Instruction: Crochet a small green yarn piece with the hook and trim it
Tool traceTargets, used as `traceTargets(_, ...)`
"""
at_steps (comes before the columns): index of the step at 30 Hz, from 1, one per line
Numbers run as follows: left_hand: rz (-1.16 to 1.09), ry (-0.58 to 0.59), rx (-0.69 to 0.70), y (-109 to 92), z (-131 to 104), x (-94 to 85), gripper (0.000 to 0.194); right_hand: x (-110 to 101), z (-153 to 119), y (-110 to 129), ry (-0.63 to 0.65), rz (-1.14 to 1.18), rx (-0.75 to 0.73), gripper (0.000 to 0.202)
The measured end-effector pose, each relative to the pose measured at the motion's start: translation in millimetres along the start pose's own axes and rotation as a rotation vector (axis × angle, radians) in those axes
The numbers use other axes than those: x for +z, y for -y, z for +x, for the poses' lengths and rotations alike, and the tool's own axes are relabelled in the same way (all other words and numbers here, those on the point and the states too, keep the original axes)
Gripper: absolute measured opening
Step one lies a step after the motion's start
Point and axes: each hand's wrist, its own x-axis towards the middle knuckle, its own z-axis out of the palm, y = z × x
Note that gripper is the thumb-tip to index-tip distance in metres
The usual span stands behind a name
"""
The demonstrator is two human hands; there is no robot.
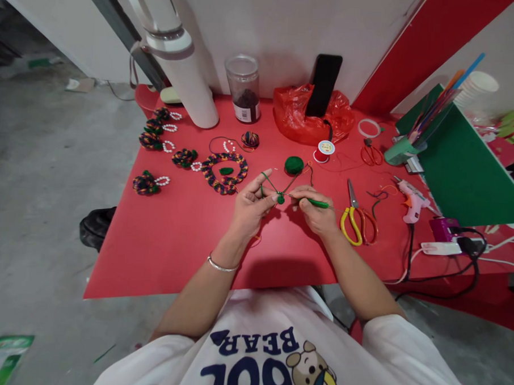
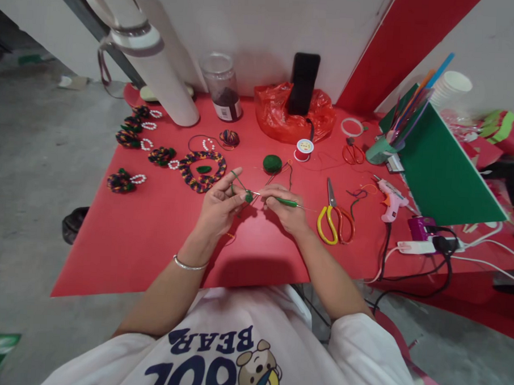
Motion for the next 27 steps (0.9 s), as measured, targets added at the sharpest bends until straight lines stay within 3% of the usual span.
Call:
traceTargets(10, -0.076, 0.114, -0.107, -9.1, -3.4, 0.8, 0.068, -12.7, 3.2, 18.5, 0.141, -0.102, -0.021, 0.015)
traceTargets(23, -0.133, 0.293, -0.348, -12.7, -1.7, -12.5, 0.061, -20.7, 8.6, 35.3, 0.335, -0.218, -0.191, 0.013)
traceTargets(27, -0.104, 0.274, -0.309, -11.2, -0.9, -11.1, 0.06, -17.6, 7.9, 37.4, 0.304, -0.225, -0.187, 0.011)
